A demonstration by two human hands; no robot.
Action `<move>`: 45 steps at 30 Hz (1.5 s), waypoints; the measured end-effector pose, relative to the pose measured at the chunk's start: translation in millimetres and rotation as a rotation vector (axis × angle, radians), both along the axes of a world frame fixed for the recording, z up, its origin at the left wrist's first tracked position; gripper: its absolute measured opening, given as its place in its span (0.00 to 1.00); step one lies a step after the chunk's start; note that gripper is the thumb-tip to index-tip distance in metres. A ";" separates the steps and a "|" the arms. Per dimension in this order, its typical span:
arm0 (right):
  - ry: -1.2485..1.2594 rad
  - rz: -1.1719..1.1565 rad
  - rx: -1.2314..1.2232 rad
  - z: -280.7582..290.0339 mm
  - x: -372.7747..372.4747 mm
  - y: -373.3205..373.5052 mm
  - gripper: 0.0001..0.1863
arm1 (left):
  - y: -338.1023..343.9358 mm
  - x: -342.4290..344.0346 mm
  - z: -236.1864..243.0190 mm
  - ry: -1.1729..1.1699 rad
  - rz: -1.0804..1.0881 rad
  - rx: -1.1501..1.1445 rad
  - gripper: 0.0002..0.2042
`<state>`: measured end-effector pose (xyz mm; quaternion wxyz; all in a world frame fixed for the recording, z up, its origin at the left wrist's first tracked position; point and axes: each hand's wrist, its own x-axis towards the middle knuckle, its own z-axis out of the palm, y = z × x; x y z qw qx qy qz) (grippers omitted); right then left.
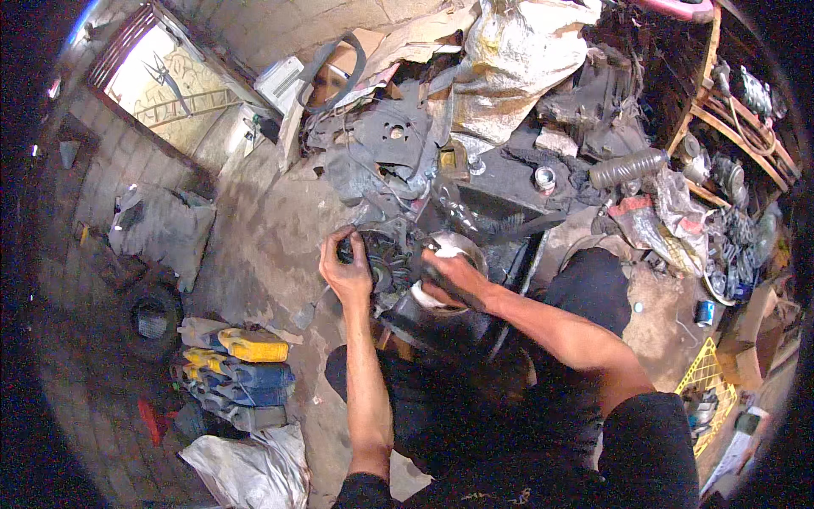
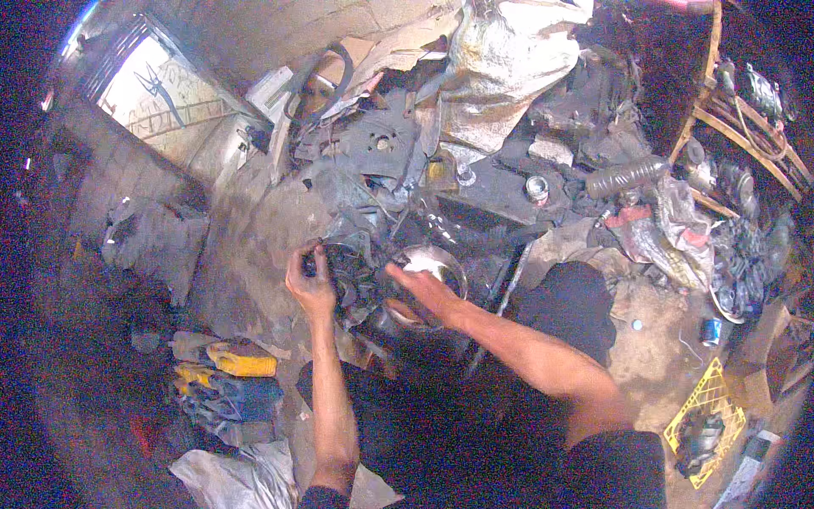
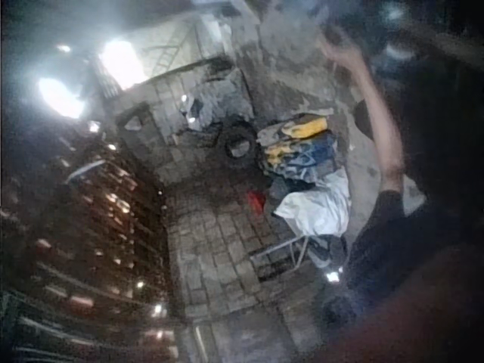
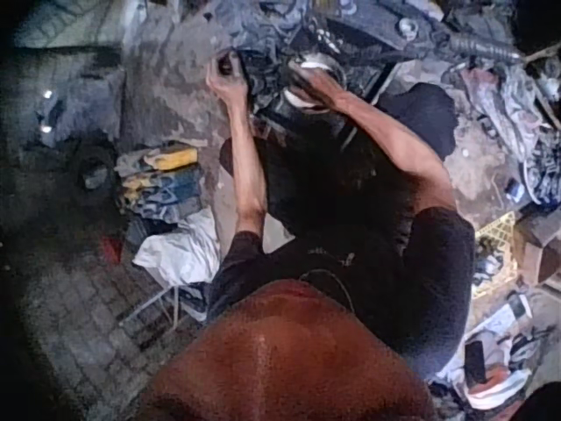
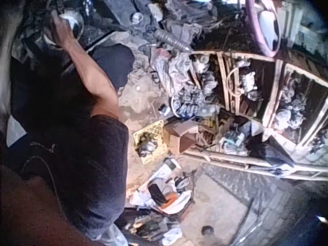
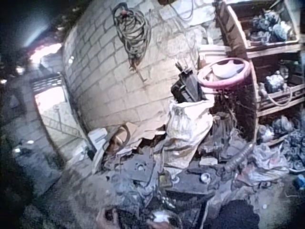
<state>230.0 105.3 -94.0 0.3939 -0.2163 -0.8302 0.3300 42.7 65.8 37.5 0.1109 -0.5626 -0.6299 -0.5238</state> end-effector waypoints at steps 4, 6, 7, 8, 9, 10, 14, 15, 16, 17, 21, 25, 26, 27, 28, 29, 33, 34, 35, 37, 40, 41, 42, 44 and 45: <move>0.313 -0.251 -0.280 95.1 2.5 -2.7 0.21 | -11.3 -2.4 -2.2 -0.006 0.079 -0.029 0.04; 0.357 -0.177 -0.191 94.3 3.8 -1.3 0.18 | -2.6 1.3 -4.1 -0.027 0.054 0.014 0.04; 0.287 -0.167 -0.165 70.2 1.9 -4.0 0.19 | -0.3 3.6 -3.7 -0.006 0.059 0.024 0.04; 0.217 -0.171 -0.132 36.2 2.3 -7.8 0.21 | 2.5 9.8 -2.3 -0.020 0.055 0.015 0.04; -0.010 -0.089 -0.246 10.8 5.9 -11.5 0.28 | 2.6 12.1 -0.3 -0.024 0.056 0.001 0.04; 0.043 -0.048 -0.218 10.2 0.3 -9.9 0.29 | 1.8 9.7 2.8 -0.019 0.062 -0.009 0.04; 0.239 -0.257 -0.241 61.7 -3.7 -6.1 0.20 | -3.5 -1.0 -3.6 -0.015 0.083 0.010 0.04; 0.334 -0.386 -0.216 88.8 -3.9 -3.8 0.16 | -3.1 -2.4 -8.1 -0.031 0.056 0.021 0.04; 0.319 -0.318 -0.345 107.6 8.1 -0.4 0.18 | -0.2 -0.2 -8.2 -0.025 0.056 0.027 0.04; 0.339 -0.256 -0.267 104.4 4.7 1.6 0.18 | 1.6 1.3 -7.8 -0.018 0.057 0.031 0.04; 0.289 -0.190 -0.215 62.9 -2.2 -4.6 0.20 | 2.8 5.1 -7.9 -0.039 0.019 0.031 0.04; 0.240 -0.057 -0.291 99.7 8.0 10.2 0.18 | 0.4 -1.9 -7.7 0.002 0.044 0.042 0.04; 0.256 -0.094 -0.251 106.9 3.7 10.7 0.20 | 1.1 0.7 -7.0 -0.027 0.026 0.057 0.04; 0.273 -0.132 -0.211 112.0 -1.6 11.0 0.22 | 1.5 -0.1 -4.1 -0.037 0.041 0.039 0.04; 0.278 -0.172 -0.175 113.5 -2.3 10.6 0.25 | 0.8 1.2 -3.5 -0.059 0.056 0.016 0.05; 0.227 -0.060 -0.198 93.4 -5.1 16.2 0.27 | 0.8 3.4 -2.4 -0.072 0.062 -0.014 0.05; 0.053 0.092 -0.105 71.6 15.6 17.5 0.31 | -1.4 -3.5 -5.5 -0.012 0.044 0.009 0.04; 0.092 0.025 -0.135 79.1 16.3 19.6 0.31 | -1.6 -2.9 -5.3 -0.029 0.039 0.006 0.04; 0.133 -0.042 -0.164 86.7 12.0 20.6 0.31 | -3.7 -3.1 -5.0 -0.045 0.034 0.002 0.05; 0.243 -0.174 -0.214 118.1 5.3 15.2 0.31 | -3.7 -3.2 -4.1 -0.034 0.017 0.029 0.05; 0.021 -0.041 -0.206 72.3 2.0 15.6 0.32 | 3.4 3.8 -2.5 -0.035 0.039 0.010 0.04; 0.264 -0.023 -0.106 64.4 8.2 7.4 0.23 | 1.5 2.8 -1.9 -0.016 0.024 0.028 0.04; 0.189 -0.038 -0.157 59.0 6.5 9.1 0.24 | -0.4 -2.1 -2.5 -0.021 0.022 0.027 0.04; 0.023 -0.091 -0.244 54.0 11.3 17.5 0.25 | 1.6 -5.0 -3.6 -0.049 -0.002 0.038 0.04; 0.173 -0.354 -0.106 38.4 -6.2 28.7 0.23 | 0.7 -3.5 -2.1 0.013 0.026 0.000 0.04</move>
